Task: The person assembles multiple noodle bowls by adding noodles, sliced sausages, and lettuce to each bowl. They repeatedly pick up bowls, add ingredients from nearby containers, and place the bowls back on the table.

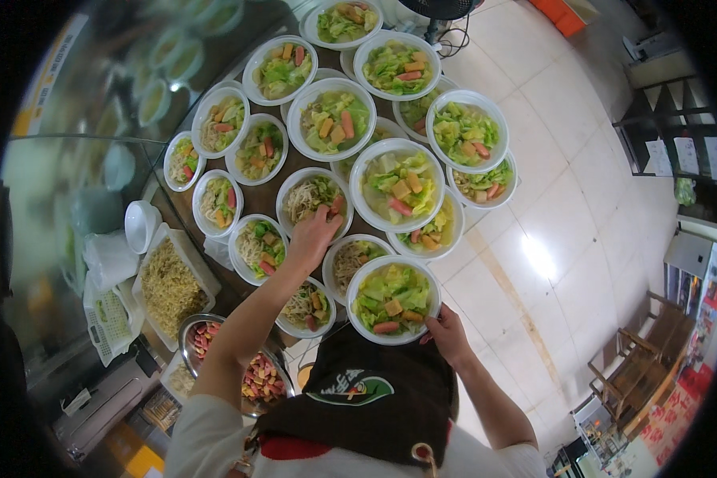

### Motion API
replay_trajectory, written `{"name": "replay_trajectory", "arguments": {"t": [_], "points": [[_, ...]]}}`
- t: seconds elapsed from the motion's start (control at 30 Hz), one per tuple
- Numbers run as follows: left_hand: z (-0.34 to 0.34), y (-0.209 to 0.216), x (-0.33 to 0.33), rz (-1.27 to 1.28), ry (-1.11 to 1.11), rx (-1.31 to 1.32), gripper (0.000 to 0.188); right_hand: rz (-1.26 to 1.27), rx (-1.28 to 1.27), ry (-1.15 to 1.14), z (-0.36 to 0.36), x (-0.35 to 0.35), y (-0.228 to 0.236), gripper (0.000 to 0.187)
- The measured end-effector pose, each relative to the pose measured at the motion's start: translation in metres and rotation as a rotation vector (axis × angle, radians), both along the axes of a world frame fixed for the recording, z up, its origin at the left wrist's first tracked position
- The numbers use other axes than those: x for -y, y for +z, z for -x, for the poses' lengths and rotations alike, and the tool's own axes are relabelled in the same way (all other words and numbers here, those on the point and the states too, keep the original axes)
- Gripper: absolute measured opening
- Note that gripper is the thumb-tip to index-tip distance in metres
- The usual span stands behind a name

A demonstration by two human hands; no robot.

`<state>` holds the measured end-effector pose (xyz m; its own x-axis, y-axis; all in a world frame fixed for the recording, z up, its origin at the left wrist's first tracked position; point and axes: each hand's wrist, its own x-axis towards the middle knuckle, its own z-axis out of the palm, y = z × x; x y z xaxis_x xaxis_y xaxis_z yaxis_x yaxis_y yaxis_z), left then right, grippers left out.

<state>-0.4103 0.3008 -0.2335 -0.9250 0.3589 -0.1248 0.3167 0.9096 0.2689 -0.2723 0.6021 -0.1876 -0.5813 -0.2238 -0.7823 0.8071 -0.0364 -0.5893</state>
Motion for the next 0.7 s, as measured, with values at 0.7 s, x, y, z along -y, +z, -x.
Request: {"name": "replay_trajectory", "arguments": {"t": [0.7], "points": [[-0.039,0.081,0.109,-2.012,0.899,0.534,0.029,-0.026,-0.055,0.151,0.035,0.063,0.022,0.024]]}}
